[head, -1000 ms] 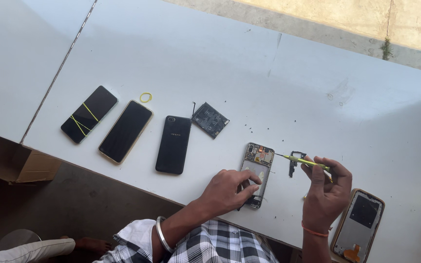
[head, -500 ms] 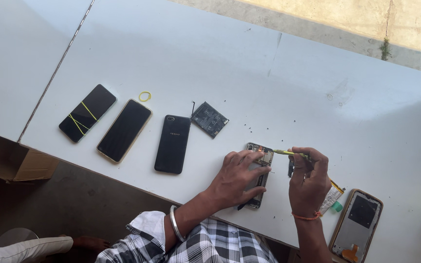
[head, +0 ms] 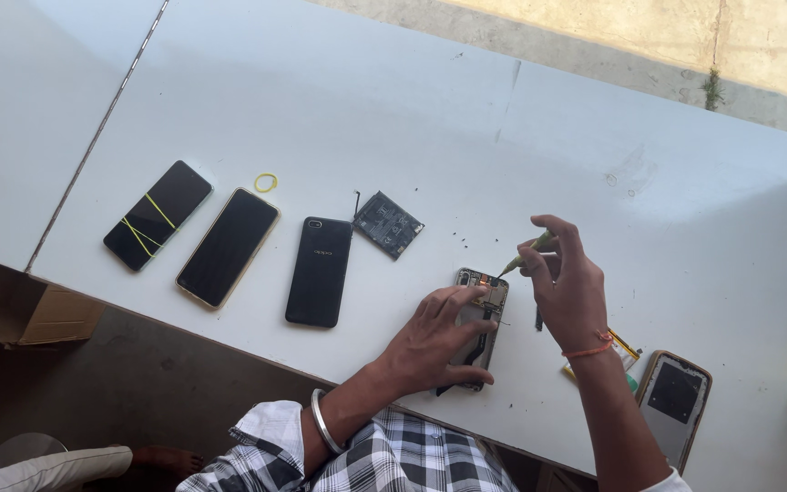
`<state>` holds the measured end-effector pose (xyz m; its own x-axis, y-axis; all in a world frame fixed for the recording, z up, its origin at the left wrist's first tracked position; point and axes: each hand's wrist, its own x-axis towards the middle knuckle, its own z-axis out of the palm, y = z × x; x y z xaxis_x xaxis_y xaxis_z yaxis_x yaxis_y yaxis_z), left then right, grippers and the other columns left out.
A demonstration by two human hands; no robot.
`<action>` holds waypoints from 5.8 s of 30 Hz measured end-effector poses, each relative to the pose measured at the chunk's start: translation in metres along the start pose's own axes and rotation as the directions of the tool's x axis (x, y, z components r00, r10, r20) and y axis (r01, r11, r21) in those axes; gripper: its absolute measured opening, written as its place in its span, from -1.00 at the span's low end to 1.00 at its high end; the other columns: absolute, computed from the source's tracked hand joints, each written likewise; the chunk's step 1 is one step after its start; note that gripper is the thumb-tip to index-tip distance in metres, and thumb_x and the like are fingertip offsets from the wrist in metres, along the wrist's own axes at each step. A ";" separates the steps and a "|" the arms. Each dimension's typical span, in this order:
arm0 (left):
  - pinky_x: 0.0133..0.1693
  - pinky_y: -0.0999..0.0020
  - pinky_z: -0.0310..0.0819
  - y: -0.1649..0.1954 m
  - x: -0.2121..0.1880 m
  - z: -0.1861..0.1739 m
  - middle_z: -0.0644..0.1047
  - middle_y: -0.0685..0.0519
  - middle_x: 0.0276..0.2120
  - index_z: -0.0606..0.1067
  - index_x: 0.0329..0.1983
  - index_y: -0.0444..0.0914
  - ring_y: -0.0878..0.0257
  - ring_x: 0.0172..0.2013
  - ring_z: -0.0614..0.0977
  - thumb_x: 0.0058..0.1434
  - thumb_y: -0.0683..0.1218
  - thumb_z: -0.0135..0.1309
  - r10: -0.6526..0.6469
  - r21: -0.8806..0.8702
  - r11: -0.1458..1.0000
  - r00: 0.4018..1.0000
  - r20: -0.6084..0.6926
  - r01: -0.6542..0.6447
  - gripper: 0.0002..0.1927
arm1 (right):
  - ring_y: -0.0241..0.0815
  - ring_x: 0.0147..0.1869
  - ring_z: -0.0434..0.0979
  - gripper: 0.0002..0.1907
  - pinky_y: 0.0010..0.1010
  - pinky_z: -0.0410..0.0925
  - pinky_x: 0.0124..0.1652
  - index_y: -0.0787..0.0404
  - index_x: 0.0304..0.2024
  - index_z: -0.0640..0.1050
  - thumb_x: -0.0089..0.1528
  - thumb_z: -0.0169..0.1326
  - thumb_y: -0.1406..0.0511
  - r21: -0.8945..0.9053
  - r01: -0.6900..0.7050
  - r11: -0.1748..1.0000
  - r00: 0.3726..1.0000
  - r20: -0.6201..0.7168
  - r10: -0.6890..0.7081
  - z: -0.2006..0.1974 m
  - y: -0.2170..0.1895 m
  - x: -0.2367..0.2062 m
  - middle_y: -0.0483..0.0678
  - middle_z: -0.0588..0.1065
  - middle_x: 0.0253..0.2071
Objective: The person disassembles a smartphone on a white table, using a screwdriver and tweezers to remove screws and internal components. They remove the motherboard and set it aside, then open a second phone to remove its battery and back cover.
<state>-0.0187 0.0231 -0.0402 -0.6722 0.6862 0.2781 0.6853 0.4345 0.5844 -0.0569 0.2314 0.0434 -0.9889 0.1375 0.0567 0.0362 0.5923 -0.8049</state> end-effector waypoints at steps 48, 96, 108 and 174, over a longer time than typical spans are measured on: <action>0.43 0.08 0.14 -0.002 -0.006 0.009 0.27 0.02 0.15 0.55 0.09 -0.09 0.05 0.25 0.22 0.14 0.45 0.15 0.018 0.089 0.996 1.000 -0.008 -0.017 -0.33 | 0.05 -0.16 0.71 -0.64 -0.35 0.54 -0.28 0.29 0.03 0.16 0.38 0.05 0.31 0.272 -0.248 0.930 0.930 -0.202 0.308 0.014 0.009 -0.024 0.21 0.50 -0.14; -0.25 0.34 0.59 0.050 0.026 -0.088 0.61 0.09 -0.34 0.43 -0.14 -0.19 0.28 -0.28 0.68 0.17 -0.17 0.35 -0.310 -0.484 0.836 0.950 -0.026 0.259 -0.68 | -0.59 -0.50 0.21 -0.82 -0.62 0.11 -0.58 0.23 -0.19 0.54 0.17 0.24 0.42 0.364 -0.177 0.915 0.984 0.057 0.168 0.001 -0.002 -0.102 -0.25 0.44 -0.38; -0.45 0.45 0.58 0.047 0.034 -0.095 0.64 0.08 -0.19 0.47 0.20 -0.24 0.41 -0.41 0.64 0.25 -0.03 0.19 -0.546 -0.826 0.335 0.808 0.222 0.454 -0.53 | -0.43 -0.37 0.49 -0.70 -0.58 0.34 -0.43 0.28 -0.07 0.64 0.31 0.11 0.19 0.349 -0.383 0.856 0.923 0.110 0.368 0.012 -0.003 -0.100 -0.10 0.60 -0.38; -0.37 0.42 0.73 0.028 0.015 -0.052 0.63 -0.21 -0.09 0.39 0.19 -0.40 0.20 -0.28 0.75 0.23 -0.13 0.17 -0.646 -0.897 0.168 0.733 0.213 0.409 -0.51 | -0.35 -0.12 0.58 -0.62 -0.51 0.45 -0.19 0.35 0.13 0.48 0.35 0.05 0.23 0.536 -0.368 0.759 0.906 0.023 0.423 0.055 0.010 -0.117 0.04 0.61 -0.13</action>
<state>-0.0240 0.0154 0.0201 -0.8758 0.3466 -0.3360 -0.4110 -0.1702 0.8956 0.0517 0.1774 -0.0040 -0.8838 0.3567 -0.3028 0.3144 -0.0266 -0.9489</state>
